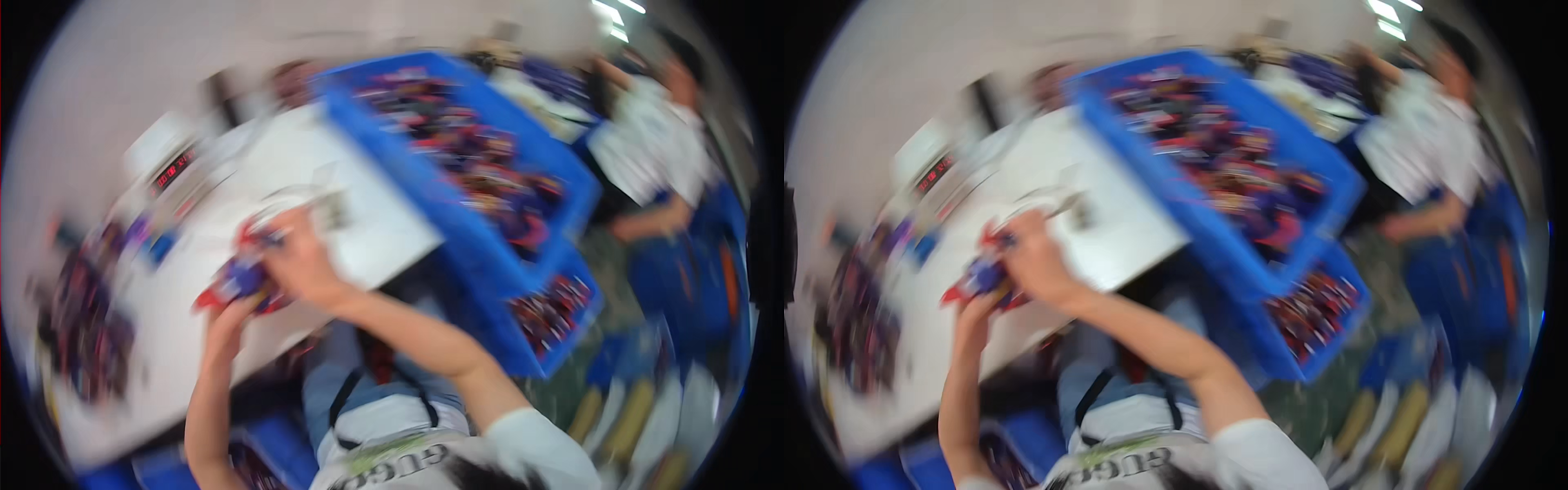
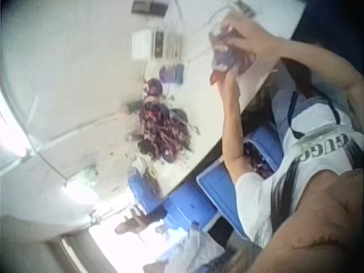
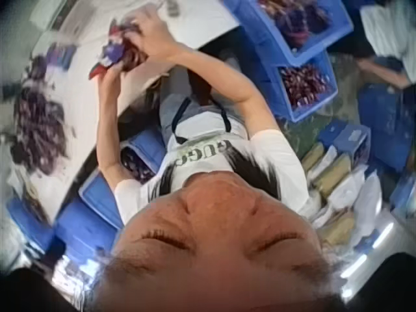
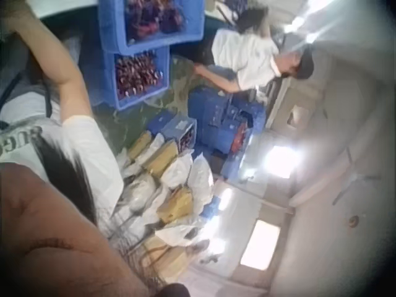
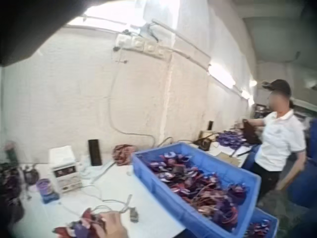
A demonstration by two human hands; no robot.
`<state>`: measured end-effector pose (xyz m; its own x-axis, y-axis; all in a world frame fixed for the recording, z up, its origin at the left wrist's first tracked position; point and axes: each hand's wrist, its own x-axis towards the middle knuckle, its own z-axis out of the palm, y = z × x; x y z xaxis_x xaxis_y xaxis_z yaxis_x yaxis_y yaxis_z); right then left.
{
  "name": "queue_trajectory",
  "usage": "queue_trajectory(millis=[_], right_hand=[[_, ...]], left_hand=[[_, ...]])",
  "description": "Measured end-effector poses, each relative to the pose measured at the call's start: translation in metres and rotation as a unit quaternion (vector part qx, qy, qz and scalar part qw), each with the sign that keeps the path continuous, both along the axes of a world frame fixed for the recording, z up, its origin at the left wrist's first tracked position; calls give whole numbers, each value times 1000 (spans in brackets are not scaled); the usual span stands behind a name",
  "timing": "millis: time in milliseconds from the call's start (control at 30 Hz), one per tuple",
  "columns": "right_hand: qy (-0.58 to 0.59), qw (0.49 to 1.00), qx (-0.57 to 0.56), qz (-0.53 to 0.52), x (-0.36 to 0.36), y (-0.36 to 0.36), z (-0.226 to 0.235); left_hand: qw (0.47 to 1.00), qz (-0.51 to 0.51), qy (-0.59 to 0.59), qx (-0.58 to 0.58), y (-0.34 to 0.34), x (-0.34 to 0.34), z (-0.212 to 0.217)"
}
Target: Assembling small electronic components by connecting wires to bases and attaching plastic decorative caps.
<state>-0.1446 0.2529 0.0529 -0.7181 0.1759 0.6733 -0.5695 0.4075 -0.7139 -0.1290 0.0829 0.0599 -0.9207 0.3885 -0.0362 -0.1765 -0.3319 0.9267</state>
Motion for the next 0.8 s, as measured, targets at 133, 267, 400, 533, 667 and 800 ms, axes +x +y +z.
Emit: queue_trajectory(millis=[133,267,400,533,667,800], right_hand=[[-53,993,59,91,27,-25,42],[-129,955,25,265,62,-72,59],[-169,913,-69,366,76,-86,56],[-235,923,93,292,58,-74,21],[-155,943,223,193,35,-62,-24],[-92,946,284,126,23,-59,-50]], left_hand=[[990,76,-12,121,-19,41,9],[964,157,-15,214,-53,86,13],[939,272,-50,204,-113,124,22],[908,404,35,104,-211,131,37],[861,501,76,45,-325,68,65],[842,523,125,48,-403,-23,82]])
